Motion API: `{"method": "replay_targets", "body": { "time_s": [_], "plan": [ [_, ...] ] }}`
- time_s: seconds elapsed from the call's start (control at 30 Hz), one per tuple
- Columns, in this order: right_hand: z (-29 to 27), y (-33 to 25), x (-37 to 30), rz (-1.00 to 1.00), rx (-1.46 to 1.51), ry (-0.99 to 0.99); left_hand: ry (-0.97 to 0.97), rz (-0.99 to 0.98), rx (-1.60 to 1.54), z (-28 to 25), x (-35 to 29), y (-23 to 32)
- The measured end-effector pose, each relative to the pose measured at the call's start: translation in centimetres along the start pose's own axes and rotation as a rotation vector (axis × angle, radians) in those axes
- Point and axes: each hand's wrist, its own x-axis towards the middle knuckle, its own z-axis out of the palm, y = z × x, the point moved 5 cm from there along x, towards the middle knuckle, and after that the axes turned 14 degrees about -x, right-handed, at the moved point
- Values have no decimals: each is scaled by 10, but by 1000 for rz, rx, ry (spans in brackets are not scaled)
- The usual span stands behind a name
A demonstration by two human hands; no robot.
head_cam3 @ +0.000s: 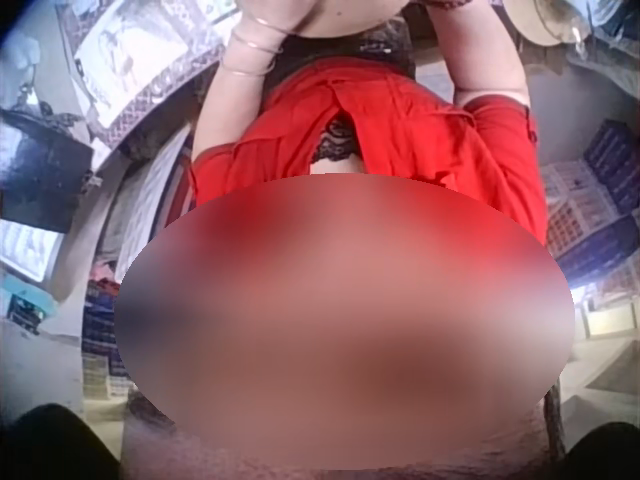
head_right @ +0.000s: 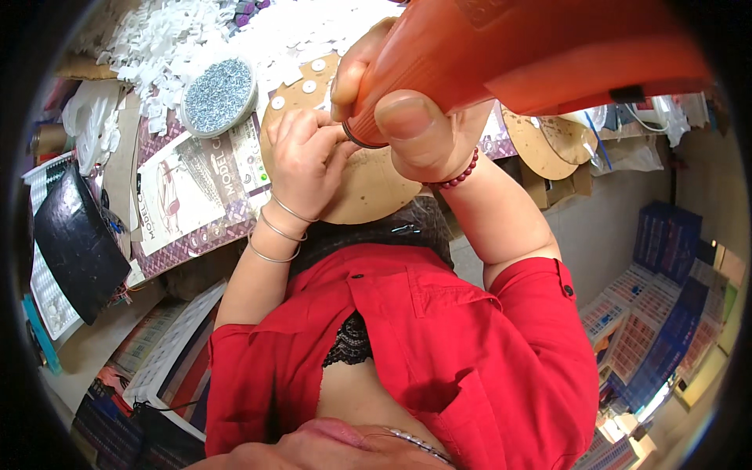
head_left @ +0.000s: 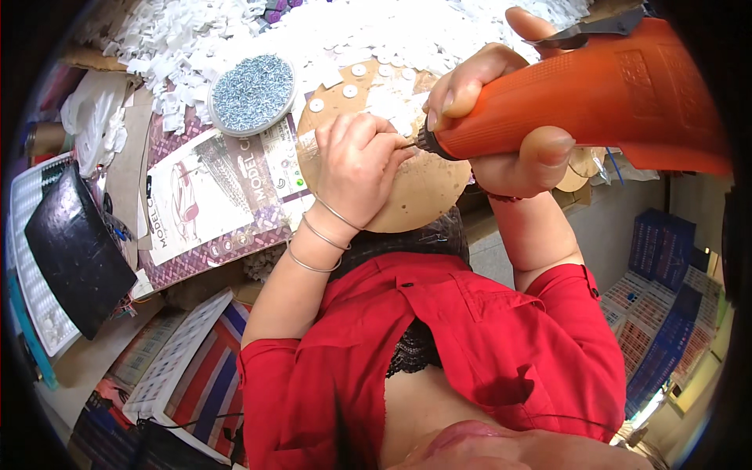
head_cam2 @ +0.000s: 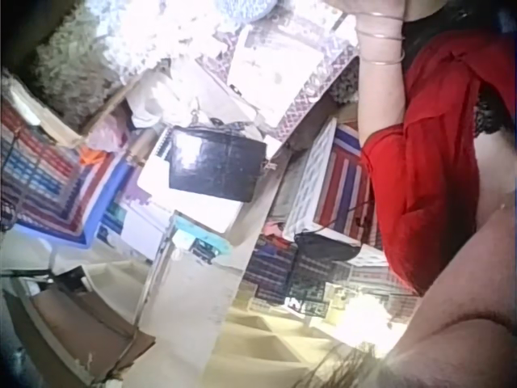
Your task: The person assembles small mechanism components by applying glue with a brush, fitting plastic parts and gears together by hand, and securing them with screws using an electric screwdriver.
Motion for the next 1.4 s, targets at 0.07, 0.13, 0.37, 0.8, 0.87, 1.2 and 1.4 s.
{"method": "replay_targets", "body": {
  "time_s": [0.07, 0.13, 0.37, 0.8, 0.87, 1.2, 1.4],
  "plan": [
    [1, 0, 0, -7, 41, 79, 3, 6, 10, -1, 0, 2],
    [0, -6, 3, 27, -81, 25, 8, 9, 19, -2, -1, 4],
    [-10, 14, 13, -36, -164, 18, -52, -153, 202, 3, 5, -14],
    [4, 14, 29, -54, -135, -51, -129, -198, -14, -27, -8, -15],
    [-8, 2, 46, -37, -262, -91, -468, -409, -147, -64, -18, -6],
    [13, -16, 99, -205, -304, 65, 193, -293, 793, -197, -18, -125],
    [-48, -1, 52, -304, -677, 313, 570, -729, 171, -203, -40, -134]
  ]
}}
